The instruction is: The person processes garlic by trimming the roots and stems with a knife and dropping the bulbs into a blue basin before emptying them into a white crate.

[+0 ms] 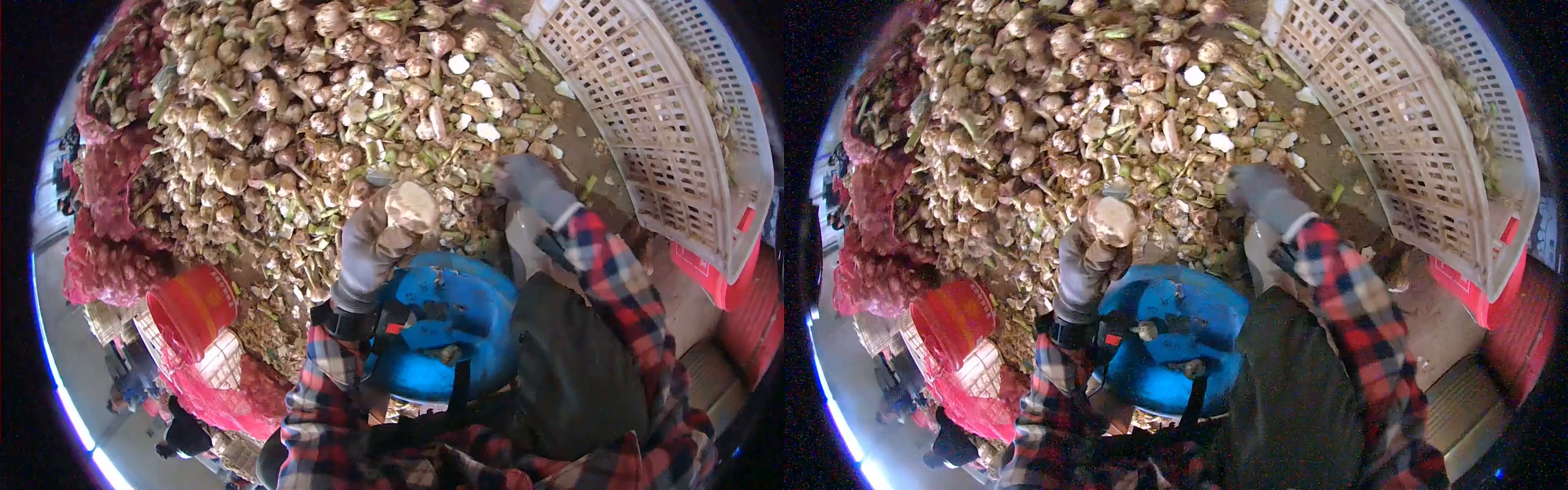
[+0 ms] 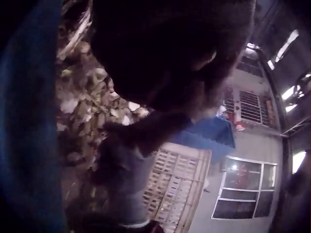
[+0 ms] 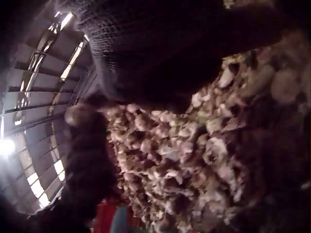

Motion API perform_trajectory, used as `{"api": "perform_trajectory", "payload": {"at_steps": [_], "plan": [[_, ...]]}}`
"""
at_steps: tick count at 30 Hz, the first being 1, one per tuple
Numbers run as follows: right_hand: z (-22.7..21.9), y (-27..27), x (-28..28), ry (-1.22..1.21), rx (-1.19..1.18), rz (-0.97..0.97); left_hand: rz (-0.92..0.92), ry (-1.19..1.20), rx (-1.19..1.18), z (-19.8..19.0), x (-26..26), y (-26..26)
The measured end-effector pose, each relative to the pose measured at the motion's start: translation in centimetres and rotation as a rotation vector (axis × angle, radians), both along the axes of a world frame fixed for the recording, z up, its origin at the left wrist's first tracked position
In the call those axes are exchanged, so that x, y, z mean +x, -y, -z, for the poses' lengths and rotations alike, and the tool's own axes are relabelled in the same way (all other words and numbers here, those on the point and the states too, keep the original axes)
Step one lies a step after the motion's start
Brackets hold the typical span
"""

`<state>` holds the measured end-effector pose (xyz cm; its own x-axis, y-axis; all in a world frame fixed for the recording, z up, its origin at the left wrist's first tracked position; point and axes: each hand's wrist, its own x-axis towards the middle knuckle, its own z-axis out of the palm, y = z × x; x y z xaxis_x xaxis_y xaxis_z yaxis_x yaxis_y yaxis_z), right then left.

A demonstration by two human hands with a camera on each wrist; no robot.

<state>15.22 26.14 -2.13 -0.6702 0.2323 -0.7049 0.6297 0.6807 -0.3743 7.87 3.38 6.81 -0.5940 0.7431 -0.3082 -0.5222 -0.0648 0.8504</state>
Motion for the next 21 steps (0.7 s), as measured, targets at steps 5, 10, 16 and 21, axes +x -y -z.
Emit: {"api": "perform_trajectory", "payload": {"at_steps": [5,10,16,21], "plan": [[-2.2,2.5,-0.1,-0.472,-0.868,0.624,-0.015,-0.740,-0.272,2.0,-0.9,-3.1],[-3.5,3.0,-1.2,-0.535,-1.145,0.669,0.016,-0.981,-0.500,2.6,-0.8,-3.7],[-4.4,2.7,-1.4,-0.454,-0.556,0.367,-0.070,0.637,0.054,3.3,1.3,-4.7],[-3.8,0.4,-0.9,-0.374,-0.286,0.236,0.006,0.349,-0.141,4.3,0.6,-3.9]]}}
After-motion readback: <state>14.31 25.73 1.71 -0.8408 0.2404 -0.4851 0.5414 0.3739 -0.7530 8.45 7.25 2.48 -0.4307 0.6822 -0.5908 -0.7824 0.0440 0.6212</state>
